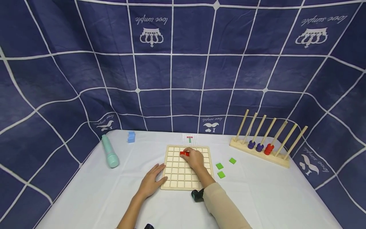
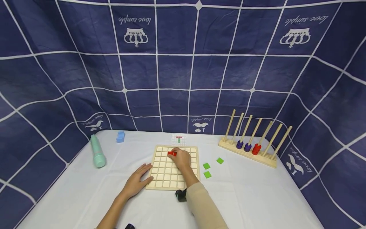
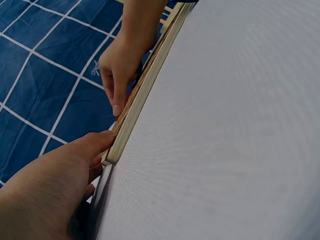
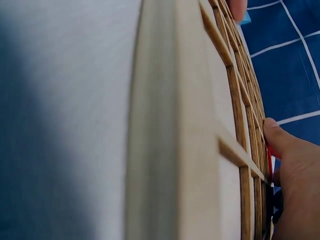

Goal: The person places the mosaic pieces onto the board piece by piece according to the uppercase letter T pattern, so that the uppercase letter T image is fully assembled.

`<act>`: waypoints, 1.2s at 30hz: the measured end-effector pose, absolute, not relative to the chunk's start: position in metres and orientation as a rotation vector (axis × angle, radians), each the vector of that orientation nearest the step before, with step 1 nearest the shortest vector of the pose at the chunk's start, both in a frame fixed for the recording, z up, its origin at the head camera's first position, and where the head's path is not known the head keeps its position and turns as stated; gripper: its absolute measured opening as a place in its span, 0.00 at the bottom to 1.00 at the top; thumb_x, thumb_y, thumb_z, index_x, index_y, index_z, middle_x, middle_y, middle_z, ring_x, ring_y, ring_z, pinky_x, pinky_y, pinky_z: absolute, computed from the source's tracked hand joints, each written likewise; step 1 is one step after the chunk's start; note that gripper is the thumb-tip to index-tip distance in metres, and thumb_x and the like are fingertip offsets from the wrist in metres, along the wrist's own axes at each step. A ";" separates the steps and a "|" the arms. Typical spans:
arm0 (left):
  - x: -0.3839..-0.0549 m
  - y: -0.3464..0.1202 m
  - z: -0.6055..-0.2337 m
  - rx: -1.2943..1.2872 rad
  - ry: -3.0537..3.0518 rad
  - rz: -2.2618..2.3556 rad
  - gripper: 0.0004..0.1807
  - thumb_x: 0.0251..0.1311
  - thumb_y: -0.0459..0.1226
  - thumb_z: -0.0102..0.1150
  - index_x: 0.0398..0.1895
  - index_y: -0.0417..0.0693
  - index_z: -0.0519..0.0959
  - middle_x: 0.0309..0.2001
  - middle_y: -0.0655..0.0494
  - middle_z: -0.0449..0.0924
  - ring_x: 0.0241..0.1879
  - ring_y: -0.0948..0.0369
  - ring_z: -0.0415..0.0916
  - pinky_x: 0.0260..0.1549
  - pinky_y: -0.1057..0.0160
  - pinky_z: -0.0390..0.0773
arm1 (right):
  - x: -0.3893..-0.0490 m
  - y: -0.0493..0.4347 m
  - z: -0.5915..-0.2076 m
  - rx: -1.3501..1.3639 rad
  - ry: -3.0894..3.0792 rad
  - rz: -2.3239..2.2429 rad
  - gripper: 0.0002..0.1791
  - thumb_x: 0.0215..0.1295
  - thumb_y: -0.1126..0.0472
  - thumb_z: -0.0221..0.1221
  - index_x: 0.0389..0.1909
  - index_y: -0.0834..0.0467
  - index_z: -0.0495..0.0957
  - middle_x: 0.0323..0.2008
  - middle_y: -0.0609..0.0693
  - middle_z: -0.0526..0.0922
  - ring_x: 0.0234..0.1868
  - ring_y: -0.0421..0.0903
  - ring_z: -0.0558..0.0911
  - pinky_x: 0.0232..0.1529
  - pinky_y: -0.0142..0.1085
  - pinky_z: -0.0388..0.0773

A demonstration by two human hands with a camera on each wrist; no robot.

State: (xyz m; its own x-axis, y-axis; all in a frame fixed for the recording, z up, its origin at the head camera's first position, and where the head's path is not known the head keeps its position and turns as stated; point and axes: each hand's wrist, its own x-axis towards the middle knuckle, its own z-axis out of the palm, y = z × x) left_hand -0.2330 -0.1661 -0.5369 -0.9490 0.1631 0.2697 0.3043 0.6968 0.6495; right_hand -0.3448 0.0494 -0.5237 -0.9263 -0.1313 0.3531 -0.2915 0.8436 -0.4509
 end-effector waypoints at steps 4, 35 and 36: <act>-0.233 -0.165 -0.537 -0.372 -2.720 -1.078 0.30 0.56 0.47 0.61 0.61 0.46 0.70 0.64 0.54 0.66 0.66 0.52 0.55 0.60 0.44 0.58 | -0.343 0.050 -0.523 0.329 -2.707 0.760 0.20 0.50 0.41 0.65 0.39 0.49 0.82 0.18 0.46 0.78 0.16 0.40 0.69 0.15 0.31 0.65; -0.232 -0.163 -0.537 -0.377 -2.714 -1.083 0.31 0.56 0.47 0.61 0.62 0.45 0.69 0.64 0.53 0.65 0.67 0.50 0.54 0.60 0.43 0.57 | -0.309 0.183 -0.525 0.147 -2.479 1.019 0.18 0.51 0.50 0.68 0.41 0.54 0.83 0.10 0.42 0.62 0.10 0.38 0.58 0.11 0.32 0.56; -0.232 -0.163 -0.537 -0.379 -2.716 -1.080 0.31 0.57 0.47 0.60 0.62 0.45 0.69 0.64 0.53 0.65 0.67 0.50 0.54 0.60 0.43 0.57 | -0.308 0.192 -0.525 0.122 -2.476 1.017 0.18 0.51 0.50 0.68 0.41 0.55 0.82 0.10 0.42 0.63 0.10 0.38 0.59 0.11 0.32 0.56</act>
State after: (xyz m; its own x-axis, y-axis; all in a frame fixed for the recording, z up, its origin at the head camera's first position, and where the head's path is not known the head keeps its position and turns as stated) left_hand -0.2324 -0.1632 -0.5372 -0.9484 0.1636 0.2716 0.3054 0.7014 0.6440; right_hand -0.3076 0.1923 -0.5253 -0.8914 0.0894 0.4443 -0.2487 0.7229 -0.6446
